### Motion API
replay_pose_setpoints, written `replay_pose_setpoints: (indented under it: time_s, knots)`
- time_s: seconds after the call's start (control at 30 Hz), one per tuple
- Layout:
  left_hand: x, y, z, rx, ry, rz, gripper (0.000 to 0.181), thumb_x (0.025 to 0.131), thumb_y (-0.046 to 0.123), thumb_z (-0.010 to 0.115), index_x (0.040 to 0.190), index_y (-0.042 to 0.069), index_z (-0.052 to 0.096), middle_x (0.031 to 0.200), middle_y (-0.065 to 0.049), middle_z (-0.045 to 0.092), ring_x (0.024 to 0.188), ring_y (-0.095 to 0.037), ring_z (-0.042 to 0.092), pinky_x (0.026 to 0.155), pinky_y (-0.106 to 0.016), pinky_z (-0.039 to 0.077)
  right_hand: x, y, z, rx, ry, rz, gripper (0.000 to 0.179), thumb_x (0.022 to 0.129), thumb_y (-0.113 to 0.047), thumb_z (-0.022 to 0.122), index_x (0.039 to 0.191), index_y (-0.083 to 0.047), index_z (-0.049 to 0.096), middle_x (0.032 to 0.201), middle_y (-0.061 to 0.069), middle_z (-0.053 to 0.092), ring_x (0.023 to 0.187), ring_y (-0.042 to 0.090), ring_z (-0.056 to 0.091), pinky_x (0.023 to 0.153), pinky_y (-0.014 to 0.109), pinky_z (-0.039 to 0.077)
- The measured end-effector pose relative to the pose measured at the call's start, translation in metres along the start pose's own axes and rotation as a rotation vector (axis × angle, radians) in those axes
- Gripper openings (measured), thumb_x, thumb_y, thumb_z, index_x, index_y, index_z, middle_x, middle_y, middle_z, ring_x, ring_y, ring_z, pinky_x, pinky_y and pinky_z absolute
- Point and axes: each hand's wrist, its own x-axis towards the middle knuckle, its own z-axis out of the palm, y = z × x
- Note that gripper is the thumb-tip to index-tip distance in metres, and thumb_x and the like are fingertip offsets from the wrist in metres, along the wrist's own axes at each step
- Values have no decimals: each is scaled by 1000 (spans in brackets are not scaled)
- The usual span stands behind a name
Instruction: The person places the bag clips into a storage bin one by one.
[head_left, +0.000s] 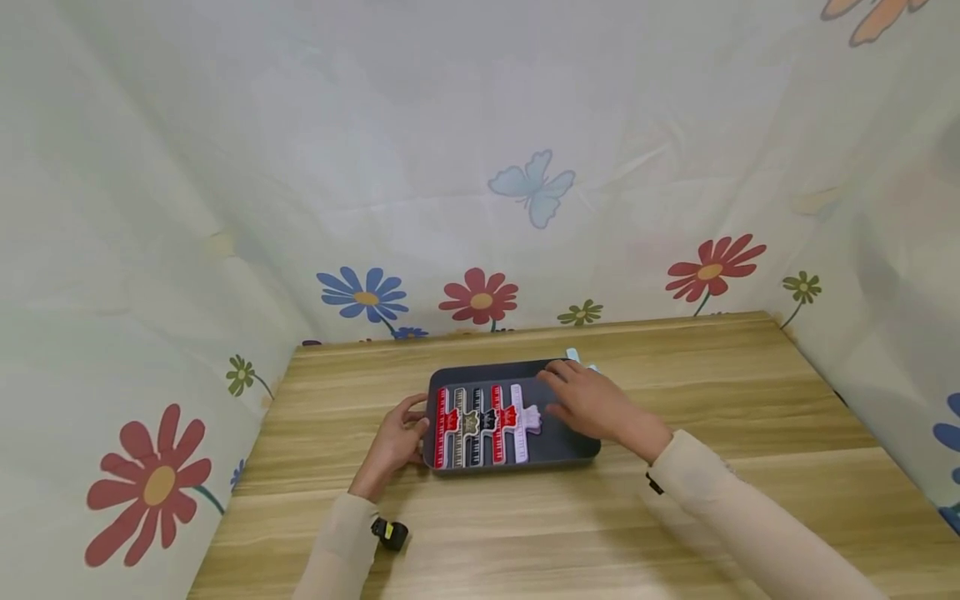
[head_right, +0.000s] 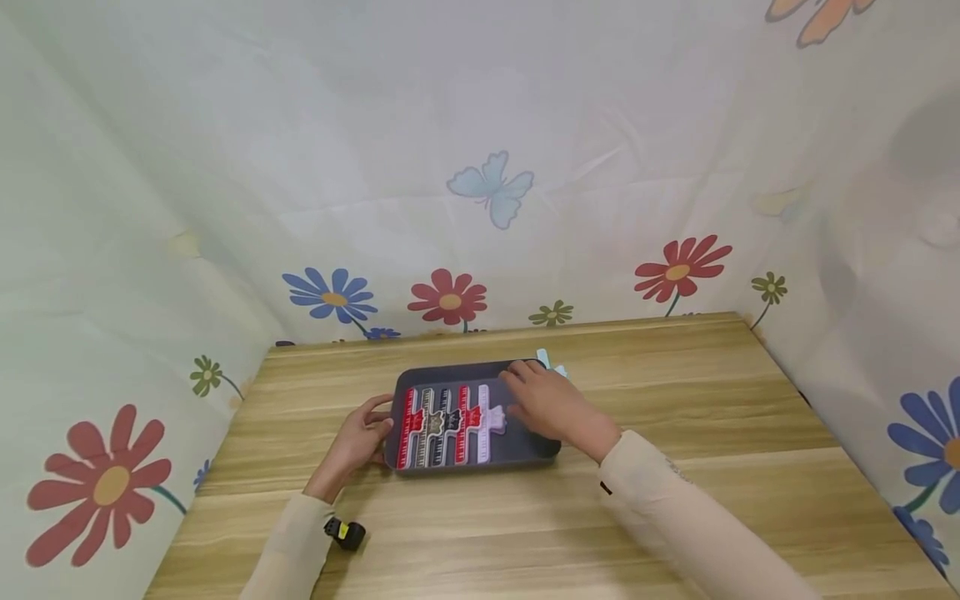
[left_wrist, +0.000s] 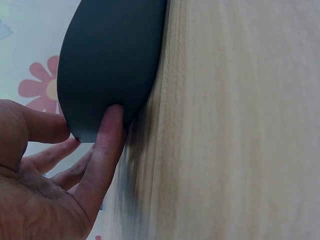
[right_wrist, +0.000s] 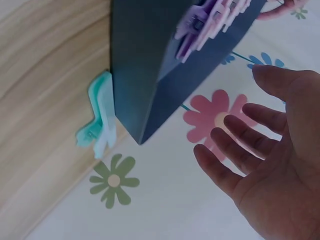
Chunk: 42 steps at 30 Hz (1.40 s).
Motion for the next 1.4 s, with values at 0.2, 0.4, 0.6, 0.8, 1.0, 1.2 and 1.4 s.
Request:
replay_pose_setpoints:
  time_s: [0.2, 0.4, 0.6, 0.8, 1.0, 1.2, 1.4]
  knots:
    - [0, 0, 0, -1, 0, 3, 49, 99, 5, 52, 146, 15, 45, 133, -29, 56, 89, -27, 69, 51, -40, 59, -3, 3, -13, -7, 39, -3, 55, 92, -31, 68, 139, -7, 52, 138, 15, 55, 125, 33, 55, 101, 49, 51]
    - [-1, -1, 0, 2, -3, 8, 48, 99, 5, 52, 146, 15, 45, 132, -29, 56, 94, -28, 68, 51, -40, 58, -7, 7, -21, -16, 42, 23, 56, 93, -32, 67, 140, -7, 51, 138, 14, 55, 124, 33, 55, 99, 49, 52]
    - [-1, 0, -1, -2, -6, 5, 48, 99, 6, 52, 146, 15, 45, 133, -28, 56, 93, -27, 68, 50, -39, 58, -11, 16, -25, -28, 38, 69, 56, 92, -31, 68, 140, -7, 51, 136, 15, 55, 120, 33, 57, 98, 50, 51]
    - [0, -1, 0, 9, -3, 10, 48, 99, 5, 52, 146, 14, 45, 132, -28, 57, 96, -29, 68, 51, -39, 59, -17, 27, -26, -34, 51, 80, 56, 92, -29, 69, 139, -6, 51, 136, 16, 55, 120, 33, 57, 96, 49, 52]
    - [0, -2, 0, 12, -3, 9, 49, 99, 5, 52, 146, 15, 45, 132, -28, 57, 96, -29, 68, 51, -39, 59, -23, 38, -26, -20, 77, 59, 56, 91, -24, 70, 138, -1, 50, 133, 18, 55, 117, 34, 58, 93, 49, 54]
    - [-1, -2, 0, 2, -1, 5, 48, 99, 5, 52, 145, 15, 45, 132, -28, 57, 96, -29, 67, 51, -39, 59, -25, 48, -26, 0, 69, 67, 55, 90, -21, 71, 137, -1, 51, 133, 18, 54, 117, 35, 57, 92, 50, 54]
    - [-1, 0, 0, 0, -1, 4, 48, 99, 5, 52, 145, 15, 45, 132, -28, 57, 96, -29, 67, 51, -39, 59, -25, 53, -23, 14, 40, 82, 55, 91, -21, 70, 139, 0, 50, 135, 19, 53, 121, 36, 54, 95, 52, 52]
